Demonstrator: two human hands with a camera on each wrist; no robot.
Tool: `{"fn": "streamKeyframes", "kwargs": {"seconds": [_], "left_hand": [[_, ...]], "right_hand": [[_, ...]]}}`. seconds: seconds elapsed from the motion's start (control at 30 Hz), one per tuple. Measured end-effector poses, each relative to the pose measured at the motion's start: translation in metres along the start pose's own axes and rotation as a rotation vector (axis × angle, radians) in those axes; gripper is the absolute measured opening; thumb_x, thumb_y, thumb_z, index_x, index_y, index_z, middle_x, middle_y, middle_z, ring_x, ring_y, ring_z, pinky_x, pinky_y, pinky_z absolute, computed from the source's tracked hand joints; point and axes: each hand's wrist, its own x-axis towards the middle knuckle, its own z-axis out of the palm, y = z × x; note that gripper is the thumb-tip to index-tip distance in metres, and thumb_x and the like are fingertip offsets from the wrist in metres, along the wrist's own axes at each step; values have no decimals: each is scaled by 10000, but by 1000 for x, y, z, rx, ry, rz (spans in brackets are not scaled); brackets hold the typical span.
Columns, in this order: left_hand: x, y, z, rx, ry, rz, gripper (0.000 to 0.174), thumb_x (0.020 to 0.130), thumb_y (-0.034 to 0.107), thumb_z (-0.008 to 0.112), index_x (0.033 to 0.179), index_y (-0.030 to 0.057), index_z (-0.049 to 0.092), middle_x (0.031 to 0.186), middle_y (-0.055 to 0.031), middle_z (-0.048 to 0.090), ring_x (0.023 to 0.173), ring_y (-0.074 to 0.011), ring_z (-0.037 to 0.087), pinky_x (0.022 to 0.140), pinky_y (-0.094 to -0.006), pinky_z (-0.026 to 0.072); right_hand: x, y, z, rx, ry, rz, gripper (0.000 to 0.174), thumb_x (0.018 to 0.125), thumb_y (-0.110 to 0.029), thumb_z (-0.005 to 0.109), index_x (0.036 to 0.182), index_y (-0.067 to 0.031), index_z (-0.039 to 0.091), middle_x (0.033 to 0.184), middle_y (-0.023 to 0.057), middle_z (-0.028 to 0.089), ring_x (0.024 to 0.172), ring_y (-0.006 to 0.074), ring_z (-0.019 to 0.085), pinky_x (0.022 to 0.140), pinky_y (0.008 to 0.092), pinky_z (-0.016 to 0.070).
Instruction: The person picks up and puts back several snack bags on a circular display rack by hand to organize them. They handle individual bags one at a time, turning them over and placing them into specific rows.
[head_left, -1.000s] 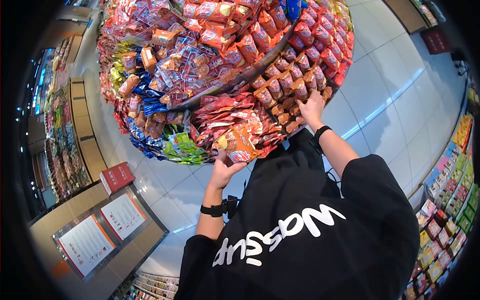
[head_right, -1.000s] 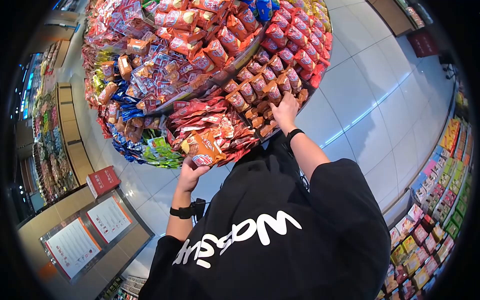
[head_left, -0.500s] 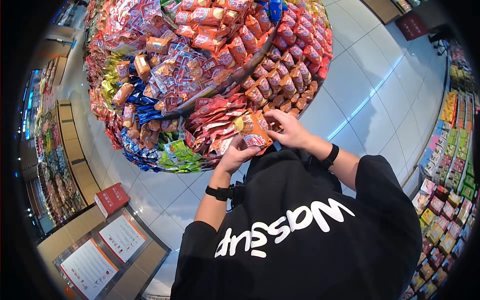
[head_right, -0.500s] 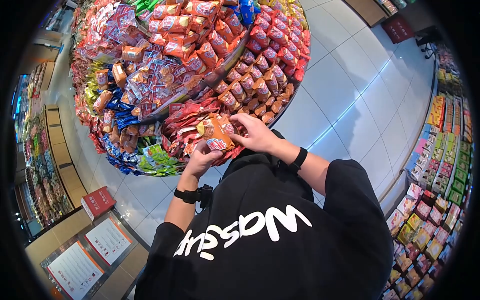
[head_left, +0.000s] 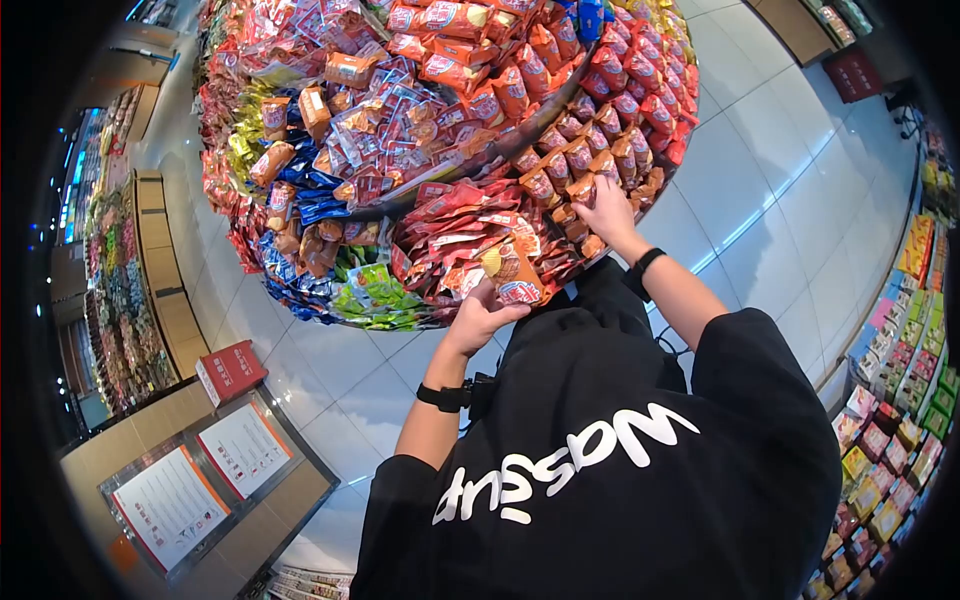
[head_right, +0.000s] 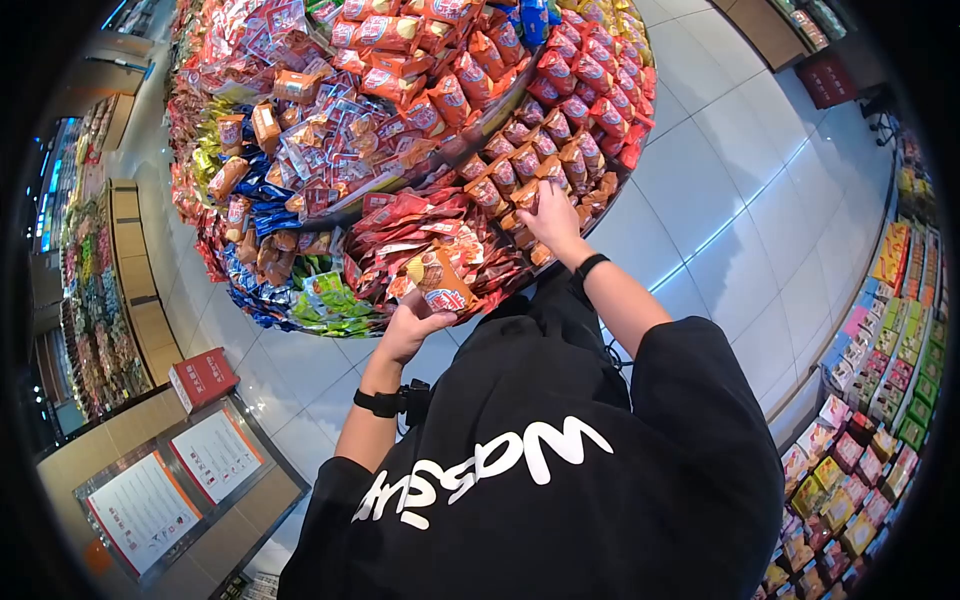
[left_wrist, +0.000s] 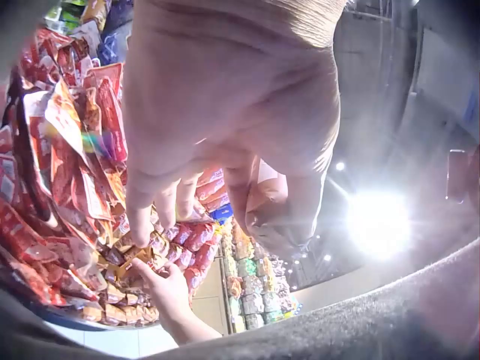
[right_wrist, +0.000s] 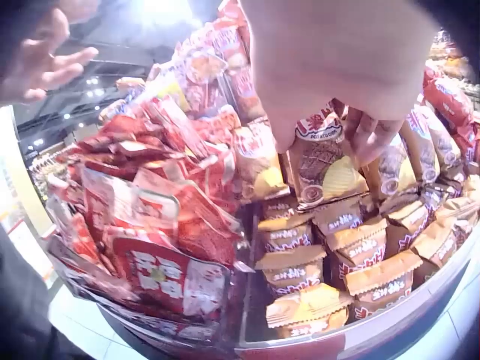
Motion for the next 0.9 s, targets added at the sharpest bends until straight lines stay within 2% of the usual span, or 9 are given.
{"fn": "streamKeyframes", "kwargs": {"seconds": [0.03, 0.07, 0.17, 0.3, 0.5, 0.57, 0.63, 0.77, 0.9], "left_hand": [[-4, -1, -1, 0, 6, 4, 647, 827, 16, 777, 1396, -20, 472, 1272, -82, 619, 1153, -174, 607, 1023, -334, 470], [-9, -2, 0, 17, 34, 46, 523, 804, 105, 808, 1246, -15, 556, 1165, -61, 656, 1064, -141, 619, 940, -303, 488], [-15, -10, -9, 23, 14, 61, 567, 812, 92, 802, 1300, -17, 534, 1210, -55, 642, 1100, -144, 607, 986, -313, 468], [-17, -17, -16, 75, 28, 90, 573, 829, 99, 788, 1328, -19, 531, 1227, -52, 639, 1116, -145, 602, 1002, -316, 460], [1, -9, -15, 192, 58, 18, 454, 881, 118, 755, 1280, -14, 584, 1183, -56, 670, 1036, -127, 638, 940, -305, 505], [6, -5, -12, 281, 63, 40, 457, 878, 163, 758, 1265, -13, 590, 1126, -66, 693, 991, -129, 651, 899, -306, 521], [20, -18, -17, 421, 89, 66, 475, 867, 188, 765, 1262, -12, 593, 1104, -74, 701, 979, -134, 654, 884, -316, 525], [32, -8, 6, 796, 199, 159, 442, 853, 237, 751, 1172, -32, 605, 1025, -173, 710, 907, -237, 689, 834, -364, 530], [43, -5, 23, 758, 187, 138, 417, 830, 247, 733, 1105, -37, 601, 928, -186, 703, 821, -280, 686, 759, -399, 529]], "right_hand": [[4, 0, 10, -113, 53, -17, 594, 770, -324, 818, 1199, -47, 515, 1200, 194, 585, 1129, 361, 601, 882, 447, 539], [5, 2, 16, -157, 16, 25, 649, 771, -330, 822, 1250, -40, 494, 1278, 193, 539, 1164, 372, 580, 909, 454, 540], [3, 6, 32, -119, 58, 81, 661, 776, -317, 819, 1268, -42, 475, 1251, 187, 553, 1156, 372, 586, 906, 449, 540], [-5, 13, 37, -103, 21, 72, 574, 814, -292, 786, 1254, -66, 493, 1132, 161, 602, 1026, 346, 648, 809, 458, 552], [-14, -36, -25, 458, -144, -96, 238, 922, -273, 683, 943, -35, 680, 841, 128, 666, 772, 262, 670, 699, 378, 514], [-26, -55, -41, 655, -360, -54, 304, 956, -316, 656, 948, -16, 706, 793, 96, 702, 701, 163, 650, 661, 328, 506], [-44, -71, -54, 770, -551, -109, 353, 937, -363, 682, 1003, -17, 698, 792, 88, 705, 707, 140, 644, 653, 313, 504], [-75, -107, -80, 499, -525, -187, 706, 807, -494, 784, 1208, 42, 559, 896, 182, 701, 815, 241, 709, 736, 365, 555], [-74, -88, -59, 579, -465, -81, 677, 791, -462, 803, 1190, 25, 553, 955, 180, 694, 853, 256, 720, 760, 371, 568]]}}
